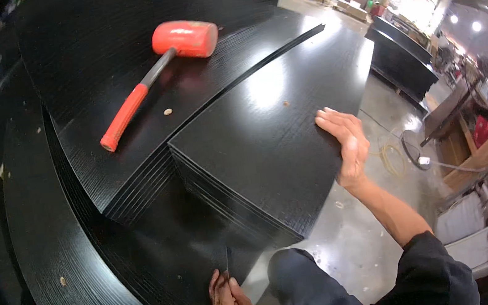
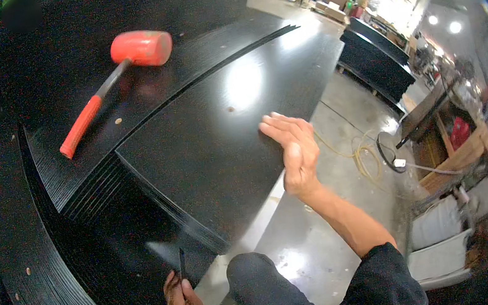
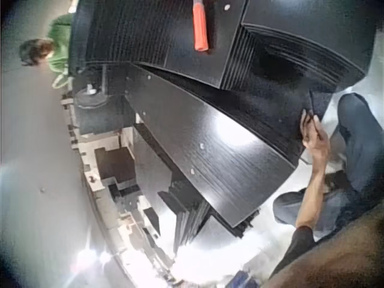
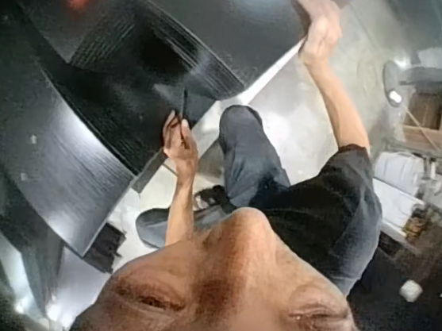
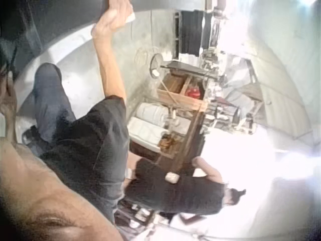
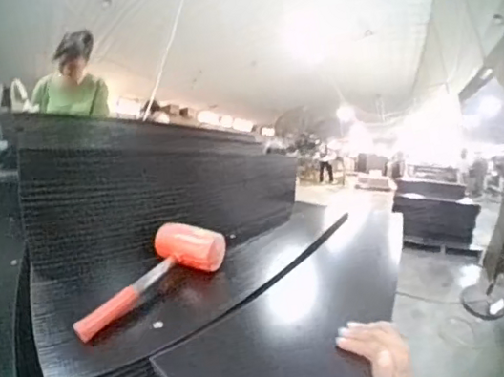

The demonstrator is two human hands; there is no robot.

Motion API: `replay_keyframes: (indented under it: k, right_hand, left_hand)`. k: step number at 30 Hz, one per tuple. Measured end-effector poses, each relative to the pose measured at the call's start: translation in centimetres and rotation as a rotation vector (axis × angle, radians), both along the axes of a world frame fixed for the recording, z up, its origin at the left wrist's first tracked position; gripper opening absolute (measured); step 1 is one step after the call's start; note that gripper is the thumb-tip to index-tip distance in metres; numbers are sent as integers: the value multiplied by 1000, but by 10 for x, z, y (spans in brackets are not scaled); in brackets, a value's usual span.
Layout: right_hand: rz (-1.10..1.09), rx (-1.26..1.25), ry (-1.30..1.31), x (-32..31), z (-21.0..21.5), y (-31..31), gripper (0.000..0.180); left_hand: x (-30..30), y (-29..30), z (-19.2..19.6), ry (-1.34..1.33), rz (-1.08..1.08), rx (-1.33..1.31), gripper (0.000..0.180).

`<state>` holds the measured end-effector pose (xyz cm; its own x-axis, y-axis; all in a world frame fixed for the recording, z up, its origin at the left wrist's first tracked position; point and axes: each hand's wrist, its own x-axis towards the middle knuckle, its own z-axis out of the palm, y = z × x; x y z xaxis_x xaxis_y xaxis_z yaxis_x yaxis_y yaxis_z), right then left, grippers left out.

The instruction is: The recorder uses a scraper tool to finish the edges of black wooden furniture panels in a workshop.

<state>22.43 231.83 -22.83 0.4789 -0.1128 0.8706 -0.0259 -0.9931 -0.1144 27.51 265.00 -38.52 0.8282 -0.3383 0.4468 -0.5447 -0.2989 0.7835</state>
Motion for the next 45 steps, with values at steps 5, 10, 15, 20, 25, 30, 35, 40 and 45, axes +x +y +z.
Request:
replay_keyframes:
  k: [5, 10, 15, 20, 25, 30, 35, 40, 45]
  right_hand:
    - [21, -9, 136, 0, 12, -5, 54]
    - [8, 71, 353, -17, 28, -13, 55]
    - [88, 178, 537, -7, 24, -2, 51]
    - [48, 147, 620, -28, 60, -27, 50]
    - [125, 200, 709, -16, 61, -8, 51]
    - [105, 182, 726, -22, 63, -16, 52]
    - [117, 203, 718, -17, 65, -9, 52]
    - [93, 192, 735, -19, 69, -11, 53]
    - [60, 171, 801, -17, 76, -12, 54]
  left_hand:
    - [0, -5, -9, 83, 66, 32, 19]
    - [-8, -14, 8, 253, 83, 92, 16]
    - [-26, 7, 5, 680, 326, 64, 23]
    - [-60, -28, 142, 907, 216, 431, 20]
    - [-131, -11, 176, 936, 200, 607, 20]
    - [-178, -27, 223, 924, 290, 307, 27]
    - [-214, -33, 218, 1090, 454, 58, 31]
    - [-198, -49, 256, 1184, 444, -80, 27]
    - [-135, -73, 309, 1101, 448, -99, 13]
